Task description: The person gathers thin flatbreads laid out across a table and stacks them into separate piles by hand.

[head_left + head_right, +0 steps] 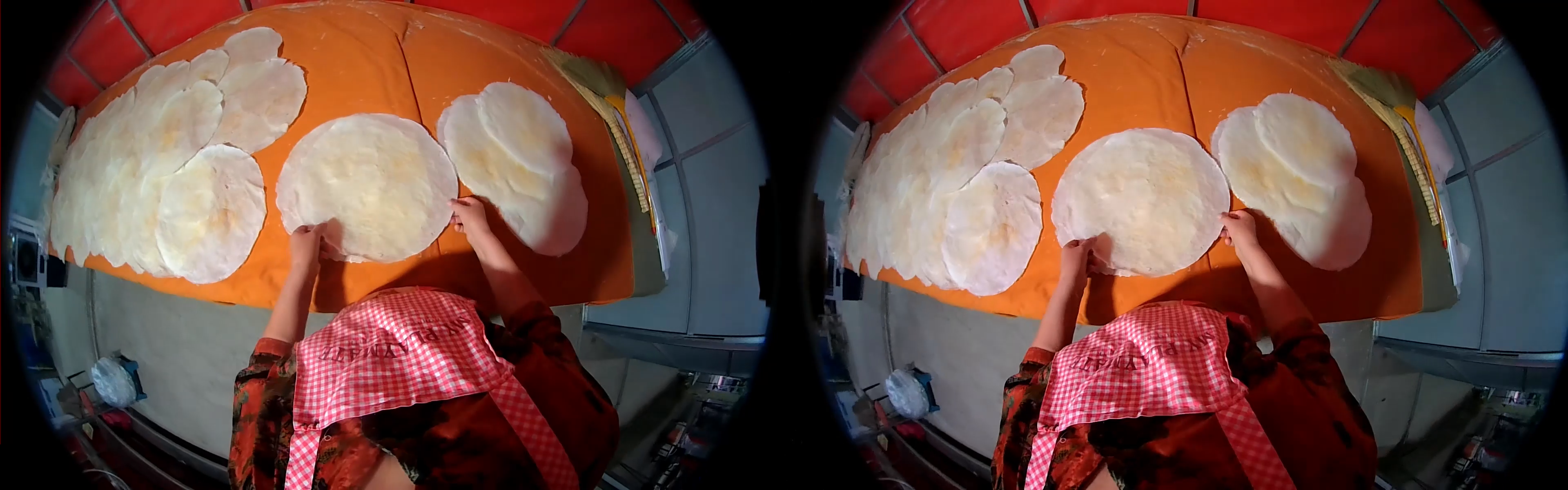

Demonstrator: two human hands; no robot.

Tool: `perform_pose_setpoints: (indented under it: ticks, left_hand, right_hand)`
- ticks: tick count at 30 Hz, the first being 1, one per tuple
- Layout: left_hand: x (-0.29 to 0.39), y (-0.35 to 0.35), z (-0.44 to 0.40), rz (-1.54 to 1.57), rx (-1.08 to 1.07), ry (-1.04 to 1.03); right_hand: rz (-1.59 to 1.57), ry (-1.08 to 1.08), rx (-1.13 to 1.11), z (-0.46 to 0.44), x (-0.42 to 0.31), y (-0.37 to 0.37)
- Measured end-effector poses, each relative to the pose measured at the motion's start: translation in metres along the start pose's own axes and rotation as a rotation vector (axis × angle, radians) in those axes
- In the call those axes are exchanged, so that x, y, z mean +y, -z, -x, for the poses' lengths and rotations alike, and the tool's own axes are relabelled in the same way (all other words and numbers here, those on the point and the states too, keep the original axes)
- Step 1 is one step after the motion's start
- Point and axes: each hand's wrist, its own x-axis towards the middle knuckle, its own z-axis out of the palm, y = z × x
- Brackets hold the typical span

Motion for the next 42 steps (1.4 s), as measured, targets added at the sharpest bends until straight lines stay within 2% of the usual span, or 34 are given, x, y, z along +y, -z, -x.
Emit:
perform_pose_setpoints:
  ticks: [3,6,7,8,10,11,12,15,18,20,21,23,26,27,30,31,34,35,38,39,42]
  left_hand:
    - [0.005,-0.001,-0.001,0.04,0.048,-0.09]
    - [0.024,-0.001,0.023,0.16,0.107,-0.248]
    - [0.031,0.003,0.036,0.152,0.126,-0.268]
    - [0.024,0.008,0.039,0.176,0.103,-0.314]
    - [0.002,0.02,0.045,0.221,0.057,-0.408]
    - [-0.018,0.026,0.043,0.258,0.034,-0.371]
    - [-0.032,0.022,0.05,0.239,0.103,-0.286]
    - [-0.044,0.005,0.077,0.307,0.006,-0.098]
    - [-0.039,0.001,0.082,0.444,-0.073,0.096]
    - [-0.031,-0.004,0.079,0.598,-0.075,0.235]
    - [-0.027,-0.008,0.076,0.547,0.031,0.291]
    - [-0.041,-0.001,0.061,0.514,-0.026,0.25]
    - [-0.036,-0.008,0.063,0.437,-0.101,0.285]
    - [-0.03,-0.012,0.065,0.406,-0.123,0.31]
    - [-0.025,-0.017,0.066,0.335,-0.154,0.346]
    - [-0.026,-0.017,0.067,0.315,-0.13,0.285]
    - [-0.033,-0.006,0.074,0.246,-0.043,0.143]
    - [-0.035,-0.002,0.075,0.214,-0.008,0.117]
    - [-0.035,0.0,0.076,0.18,0.022,0.077]
    - [-0.034,-0.002,0.075,0.176,0.022,0.085]
    - [-0.032,-0.011,0.067,0.142,0.042,0.108]
  right_hand:
    - [-0.016,0.126,-0.04,-0.018,0.006,-0.006]
    - [-0.03,0.296,-0.07,0.008,-0.035,-0.021]
    - [-0.011,0.419,-0.092,0.013,-0.047,-0.027]
    - [0.006,0.545,-0.111,0.013,-0.054,-0.031]
    - [0.001,0.625,-0.149,-0.009,-0.051,-0.038]
    - [-0.002,0.666,-0.172,-0.02,-0.047,-0.044]
    - [0.023,0.635,-0.171,-0.031,-0.044,-0.048]
    - [0.145,0.571,-0.163,-0.064,-0.035,-0.056]
    - [0.202,0.685,-0.179,-0.093,-0.034,-0.064]
    - [0.227,0.768,-0.184,-0.078,-0.058,-0.071]
    - [0.265,0.819,-0.19,-0.071,-0.072,-0.072]
    - [0.311,0.908,-0.208,-0.068,-0.094,-0.078]
    - [0.434,0.892,-0.089,-0.086,-0.103,-0.082]
    - [0.554,0.747,-0.038,-0.08,-0.108,-0.081]
    - [0.57,0.932,0.179,-0.098,-0.076,-0.078]
    - [0.572,0.863,0.179,-0.086,-0.075,-0.073]
    - [0.296,0.616,0.266,-0.115,-0.024,-0.072]
    - [0.444,0.598,0.283,-0.124,-0.008,-0.065]
    - [0.584,0.58,0.075,-0.093,-0.013,-0.053]
    - [0.523,0.677,0.187,-0.075,-0.024,-0.059]
    - [0.317,0.952,0.281,-0.056,-0.048,-0.075]
